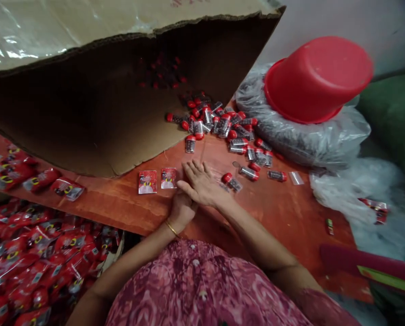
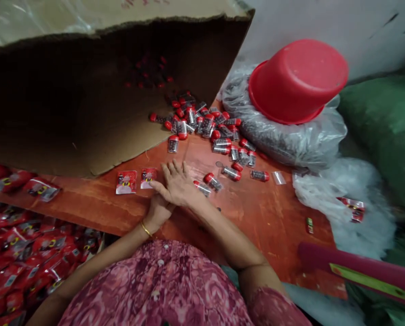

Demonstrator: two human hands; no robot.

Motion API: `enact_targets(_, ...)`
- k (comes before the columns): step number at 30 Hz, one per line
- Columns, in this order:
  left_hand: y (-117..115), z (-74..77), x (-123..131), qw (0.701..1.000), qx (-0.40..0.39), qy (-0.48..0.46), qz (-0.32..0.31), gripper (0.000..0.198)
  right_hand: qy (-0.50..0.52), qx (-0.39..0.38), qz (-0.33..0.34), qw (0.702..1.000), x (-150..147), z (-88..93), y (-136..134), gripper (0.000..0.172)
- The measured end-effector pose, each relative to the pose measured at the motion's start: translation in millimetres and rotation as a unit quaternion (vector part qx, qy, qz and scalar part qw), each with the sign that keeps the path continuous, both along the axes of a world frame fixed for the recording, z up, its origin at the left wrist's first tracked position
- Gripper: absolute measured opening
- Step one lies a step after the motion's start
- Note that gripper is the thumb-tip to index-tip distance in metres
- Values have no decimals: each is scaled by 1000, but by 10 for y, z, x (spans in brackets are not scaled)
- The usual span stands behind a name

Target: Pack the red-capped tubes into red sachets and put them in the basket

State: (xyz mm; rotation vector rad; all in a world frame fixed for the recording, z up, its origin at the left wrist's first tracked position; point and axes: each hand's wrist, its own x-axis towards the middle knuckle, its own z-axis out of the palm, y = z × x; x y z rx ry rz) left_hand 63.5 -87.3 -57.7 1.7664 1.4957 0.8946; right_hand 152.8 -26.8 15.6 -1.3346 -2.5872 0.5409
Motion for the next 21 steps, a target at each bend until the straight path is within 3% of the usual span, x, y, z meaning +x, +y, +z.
enact_targets(4, 27, -30, -34, 1000, -3, 5, -15, 20, 36, -47, -7, 998, 6, -159, 21, 71)
enact_targets(9, 51, 17, -77, 999, 9, 37, -24, 16, 192, -127, -43, 972, 109, -192, 138, 81)
enact_targets(12, 52, 32, -98, 998, 19, 34, -41, 18, 210, -157, -68, 963, 133, -141, 158, 84)
enact_targets(15, 49, 28, -105, 998, 32, 16, -52, 20, 163, -95, -44, 981, 140, 33, 183, 87)
enact_targets(18, 52, 17, -97, 998, 28, 6, -57, 23, 94, 7, -22, 995, 123, 200, 187, 78)
enact_targets(21, 53, -12, -81, 998, 20, 2, -58, 26, 64, 36, -13, 997, 62, 172, 116, 68)
